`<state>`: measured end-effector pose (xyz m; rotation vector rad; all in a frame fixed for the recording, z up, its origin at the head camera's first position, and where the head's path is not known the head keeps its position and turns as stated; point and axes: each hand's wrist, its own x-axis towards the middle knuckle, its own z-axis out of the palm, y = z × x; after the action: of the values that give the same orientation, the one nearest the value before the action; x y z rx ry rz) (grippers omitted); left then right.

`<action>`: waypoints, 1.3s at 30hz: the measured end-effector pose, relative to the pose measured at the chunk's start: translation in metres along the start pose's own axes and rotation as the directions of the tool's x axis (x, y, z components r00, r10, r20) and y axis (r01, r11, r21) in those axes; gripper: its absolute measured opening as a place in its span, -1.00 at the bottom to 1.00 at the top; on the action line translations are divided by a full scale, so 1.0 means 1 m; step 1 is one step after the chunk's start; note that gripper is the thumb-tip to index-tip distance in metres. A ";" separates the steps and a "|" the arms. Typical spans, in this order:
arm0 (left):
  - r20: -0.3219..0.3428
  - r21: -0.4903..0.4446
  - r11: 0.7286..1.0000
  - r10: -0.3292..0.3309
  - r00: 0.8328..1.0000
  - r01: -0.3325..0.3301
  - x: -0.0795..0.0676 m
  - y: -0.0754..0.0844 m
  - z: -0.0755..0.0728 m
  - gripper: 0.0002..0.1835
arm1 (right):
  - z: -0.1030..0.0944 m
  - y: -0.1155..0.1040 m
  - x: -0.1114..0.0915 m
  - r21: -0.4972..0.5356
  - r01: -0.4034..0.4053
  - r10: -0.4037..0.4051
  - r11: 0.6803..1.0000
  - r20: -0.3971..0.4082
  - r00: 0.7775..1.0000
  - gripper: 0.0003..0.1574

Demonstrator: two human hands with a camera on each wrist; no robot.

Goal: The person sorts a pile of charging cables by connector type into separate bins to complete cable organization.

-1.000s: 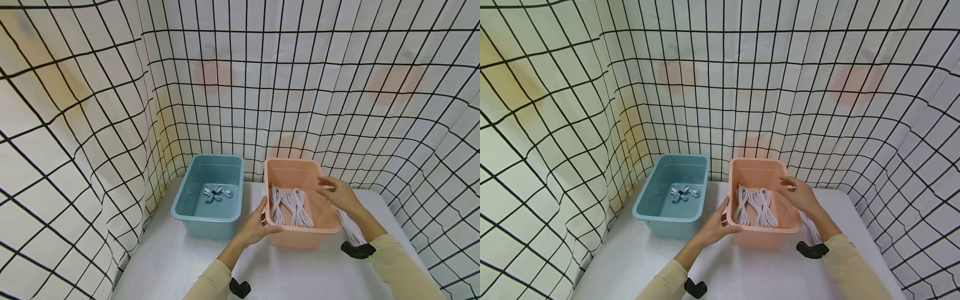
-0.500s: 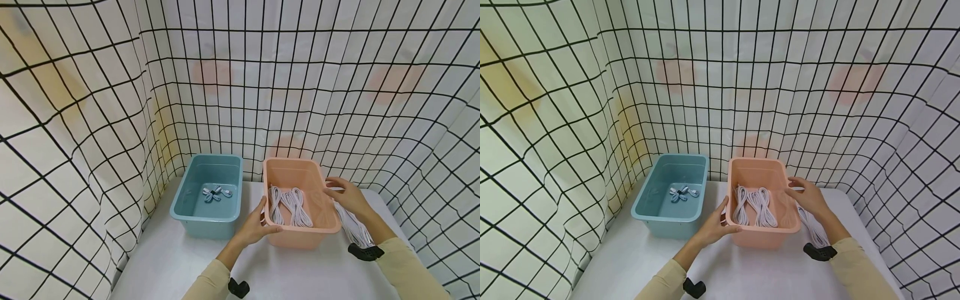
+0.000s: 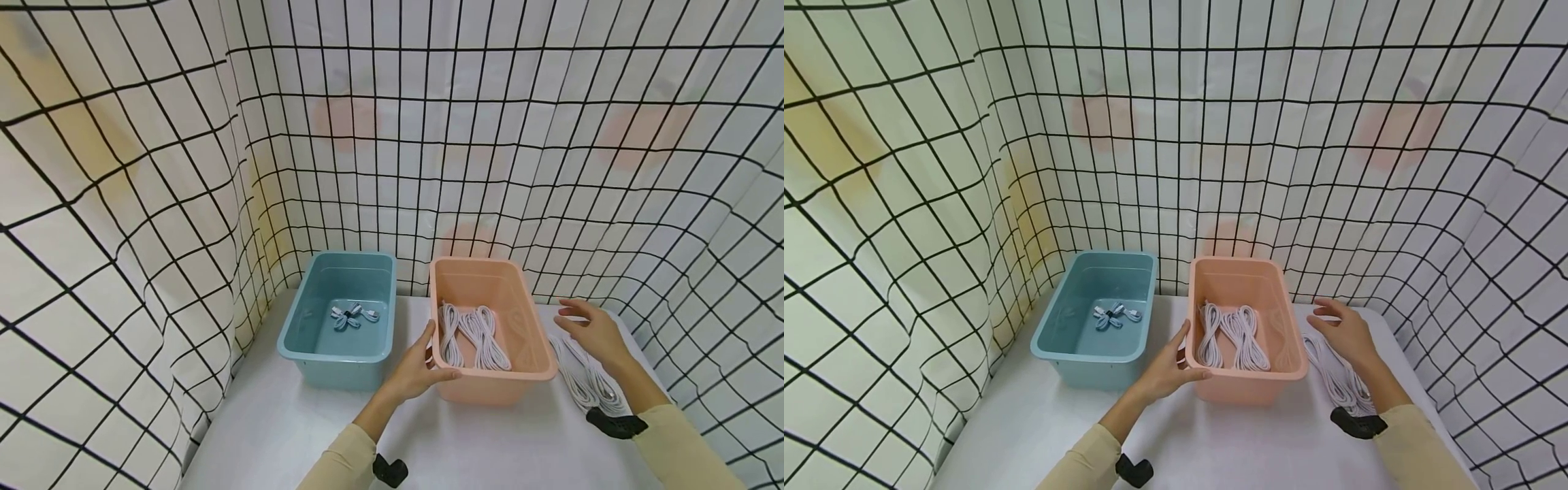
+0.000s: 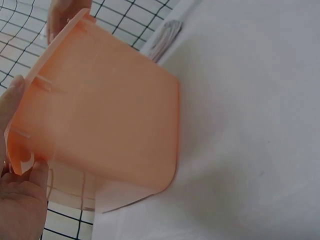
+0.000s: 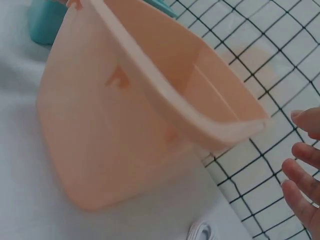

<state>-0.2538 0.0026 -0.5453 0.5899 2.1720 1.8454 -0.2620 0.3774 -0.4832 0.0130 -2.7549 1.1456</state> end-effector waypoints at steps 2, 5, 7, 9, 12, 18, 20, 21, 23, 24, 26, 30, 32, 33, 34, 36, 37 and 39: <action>0.002 0.002 1.000 0.000 1.000 0.000 0.000 0.000 0.000 0.28 | 0.000 0.009 -0.004 0.002 -0.003 0.003 1.000 -0.018 1.000 -0.23; 0.002 0.004 1.000 0.008 1.000 -0.008 0.000 0.000 0.000 0.28 | 0.001 0.024 -0.010 0.025 -0.009 0.010 1.000 -0.046 0.999 -0.25; 0.002 0.002 1.000 0.014 1.000 -0.014 0.000 0.000 0.000 0.27 | 0.002 0.033 -0.013 0.050 -0.019 0.022 0.999 -0.066 0.998 -0.26; 0.003 0.003 1.000 0.013 1.000 -0.013 0.000 0.000 0.000 0.27 | 0.004 0.042 -0.016 0.064 -0.034 0.039 0.997 -0.083 0.996 -0.27; 0.005 -0.004 1.000 0.008 1.000 -0.008 0.000 -0.001 0.000 0.27 | 0.008 0.054 -0.022 0.057 -0.060 0.065 0.997 -0.095 0.993 -0.27; 0.003 -0.005 1.000 0.006 1.000 -0.006 0.001 -0.002 0.000 0.27 | 0.013 0.067 -0.030 0.016 -0.099 0.100 0.995 -0.091 0.991 -0.28; 0.003 0.002 1.000 0.001 1.000 -0.001 0.001 -0.002 0.000 0.27 | 0.015 0.070 -0.032 -0.019 -0.108 0.106 0.994 -0.091 0.990 -0.29; 0.001 0.007 1.000 -0.001 1.000 0.001 0.001 -0.002 0.000 0.27 | 0.016 0.072 -0.033 -0.039 -0.112 0.109 0.993 -0.084 0.991 -0.28; -0.001 0.012 1.000 0.000 1.000 0.001 0.001 -0.002 0.000 0.27 | 0.019 0.077 -0.035 -0.071 -0.118 0.113 0.990 -0.066 0.991 -0.28; 0.000 0.015 1.000 0.000 1.000 0.000 0.001 -0.002 0.000 0.27 | 0.020 0.080 -0.036 -0.080 -0.119 0.115 0.990 -0.060 0.992 -0.29; -0.001 0.021 1.000 0.002 1.000 -0.002 0.001 -0.002 0.000 0.27 | 0.023 0.086 -0.038 -0.088 -0.130 0.127 0.988 -0.048 0.991 -0.31; -0.004 0.025 1.000 -0.006 1.000 0.006 0.000 -0.003 -0.001 0.27 | 0.030 0.101 -0.041 -0.087 -0.160 0.156 0.983 -0.049 0.986 -0.35; -0.007 0.021 1.000 -0.013 1.000 0.013 0.000 -0.004 -0.001 0.27 | 0.032 0.109 -0.042 -0.087 -0.171 0.168 0.981 -0.044 0.985 -0.37; -0.008 0.019 1.000 -0.015 1.000 0.015 -0.001 -0.004 -0.001 0.27 | 0.033 0.114 -0.042 -0.088 -0.168 0.165 0.982 -0.036 0.986 -0.39; -0.009 0.017 1.000 -0.016 1.000 0.016 -0.001 -0.004 -0.001 0.27 | 0.034 0.119 -0.043 -0.092 -0.167 0.165 0.982 -0.028 0.986 -0.41; -0.009 0.018 1.000 -0.016 1.000 0.016 -0.001 -0.003 -0.001 0.27 | 0.036 0.132 -0.045 -0.120 -0.160 0.162 0.980 0.008 0.987 -0.45; -0.008 0.018 1.000 -0.016 1.000 0.016 -0.001 -0.002 -0.001 0.27 | 0.037 0.139 -0.046 -0.145 -0.150 0.156 0.978 0.033 0.987 -0.46; -0.005 0.022 1.000 -0.012 1.000 0.013 0.000 -0.001 -0.001 0.27 | 0.040 0.152 -0.048 -0.196 -0.132 0.152 0.972 0.089 0.984 -0.46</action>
<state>-0.2541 0.0012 -0.5460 0.5753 2.1969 1.8210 -0.2306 0.4540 -0.6249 -0.1546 -2.9885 0.9319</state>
